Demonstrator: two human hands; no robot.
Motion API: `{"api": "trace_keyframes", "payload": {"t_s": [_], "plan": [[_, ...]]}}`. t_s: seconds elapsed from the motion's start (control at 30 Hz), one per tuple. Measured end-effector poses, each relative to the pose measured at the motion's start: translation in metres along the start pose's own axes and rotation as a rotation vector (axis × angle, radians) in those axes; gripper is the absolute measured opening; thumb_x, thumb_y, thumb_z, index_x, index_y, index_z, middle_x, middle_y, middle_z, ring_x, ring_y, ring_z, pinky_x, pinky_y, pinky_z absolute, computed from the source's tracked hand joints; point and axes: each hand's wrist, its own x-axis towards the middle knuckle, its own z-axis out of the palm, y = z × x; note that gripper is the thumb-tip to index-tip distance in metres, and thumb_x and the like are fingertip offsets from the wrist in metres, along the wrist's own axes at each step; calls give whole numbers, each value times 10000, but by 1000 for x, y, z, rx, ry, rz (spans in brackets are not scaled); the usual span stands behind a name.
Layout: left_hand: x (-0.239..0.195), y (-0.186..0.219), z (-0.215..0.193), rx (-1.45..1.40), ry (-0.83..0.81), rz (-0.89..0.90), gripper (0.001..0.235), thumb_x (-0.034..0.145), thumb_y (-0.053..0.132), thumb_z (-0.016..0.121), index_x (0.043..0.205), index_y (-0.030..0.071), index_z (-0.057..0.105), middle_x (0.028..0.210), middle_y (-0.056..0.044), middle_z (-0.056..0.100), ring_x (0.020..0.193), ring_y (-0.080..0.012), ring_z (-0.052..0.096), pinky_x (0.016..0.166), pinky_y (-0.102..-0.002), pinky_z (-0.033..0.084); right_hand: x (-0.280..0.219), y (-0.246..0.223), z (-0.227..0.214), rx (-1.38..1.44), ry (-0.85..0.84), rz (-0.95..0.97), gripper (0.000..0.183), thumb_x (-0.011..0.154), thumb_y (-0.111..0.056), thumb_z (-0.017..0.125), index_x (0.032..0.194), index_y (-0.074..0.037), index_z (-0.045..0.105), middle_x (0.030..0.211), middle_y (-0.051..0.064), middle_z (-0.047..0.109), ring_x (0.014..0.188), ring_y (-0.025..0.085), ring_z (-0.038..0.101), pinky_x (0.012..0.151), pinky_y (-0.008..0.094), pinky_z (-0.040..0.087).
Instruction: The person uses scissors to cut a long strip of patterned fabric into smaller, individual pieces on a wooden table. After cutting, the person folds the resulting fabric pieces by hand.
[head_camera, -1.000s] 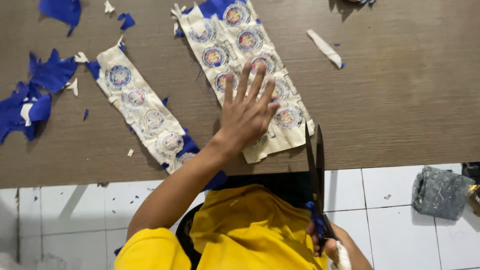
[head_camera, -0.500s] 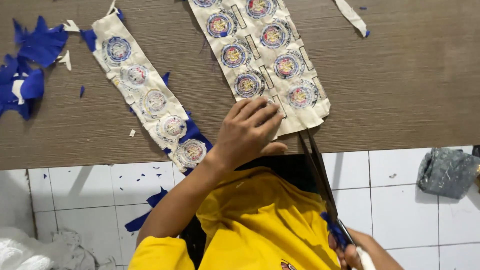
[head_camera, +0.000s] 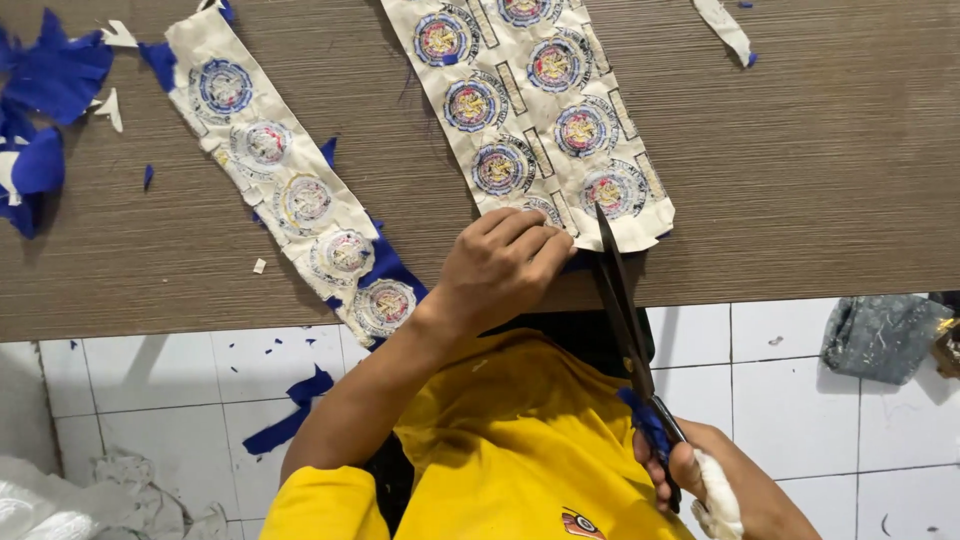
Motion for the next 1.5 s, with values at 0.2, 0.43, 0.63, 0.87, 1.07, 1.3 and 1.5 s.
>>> {"api": "trace_keyframes", "payload": {"t_s": [0.2, 0.43, 0.63, 0.87, 1.07, 1.3, 1.5], "plan": [[2, 1, -5, -127, -54, -209, 226, 1039, 203, 647, 830, 122, 673, 799, -36, 746, 791, -216, 733, 751, -338, 527, -17, 15, -47, -30, 74, 263, 937, 426, -652, 634, 1007, 82, 617, 854, 207, 507, 691, 308, 451, 641, 425, 388], [0, -5, 4, -312, -160, -380, 179, 1026, 220, 604, 928, 100, 693, 894, -56, 774, 784, -261, 722, 741, -432, 511, -31, 22, -87, -724, 8, 254, 361, 862, -395, 622, 966, -99, 800, 911, 20, 747, 741, 154, 651, 749, 243, 460], [-1, -2, -1, -335, -153, -388, 192, 1032, 226, 605, 915, 103, 695, 907, -55, 774, 842, -247, 730, 798, -423, 516, -34, 5, -19, -470, 251, -31, 852, 550, -702, 507, 858, 48, 769, 753, 108, 617, 611, 213, 524, 539, 318, 372], [-7, 5, -12, -227, -68, -199, 546, 904, 626, 679, 980, 91, 753, 1001, -72, 774, 1048, -278, 696, 911, -433, 503, -23, -16, 2, -362, 61, 80, 826, 592, -689, 501, 1005, 3, 688, 885, 129, 569, 784, 244, 487, 737, 348, 341], [-11, 8, -3, -12, 78, -10, 89, 988, 186, 712, 972, 108, 752, 983, -55, 772, 975, -257, 743, 867, -393, 578, -5, -7, -1, -336, -5, -115, 717, 729, -664, 562, 953, 11, 655, 803, 117, 543, 708, 224, 455, 672, 359, 362], [-10, 13, -5, 16, 153, 60, 42, 962, 24, 733, 948, 44, 767, 941, -105, 775, 869, -264, 760, 817, -388, 637, 18, -10, -2, 124, 84, 80, 236, 1029, -133, 623, 998, 98, 590, 842, 106, 533, 584, 75, 557, 486, 172, 386], [-19, 15, 4, 34, 172, 78, 45, 946, 43, 759, 977, 60, 787, 979, -110, 789, 900, -259, 780, 845, -410, 658, 4, -21, 15, -471, 179, -106, 609, 791, -635, 563, 852, -32, 621, 735, 33, 495, 612, 156, 417, 531, 322, 352]]}}
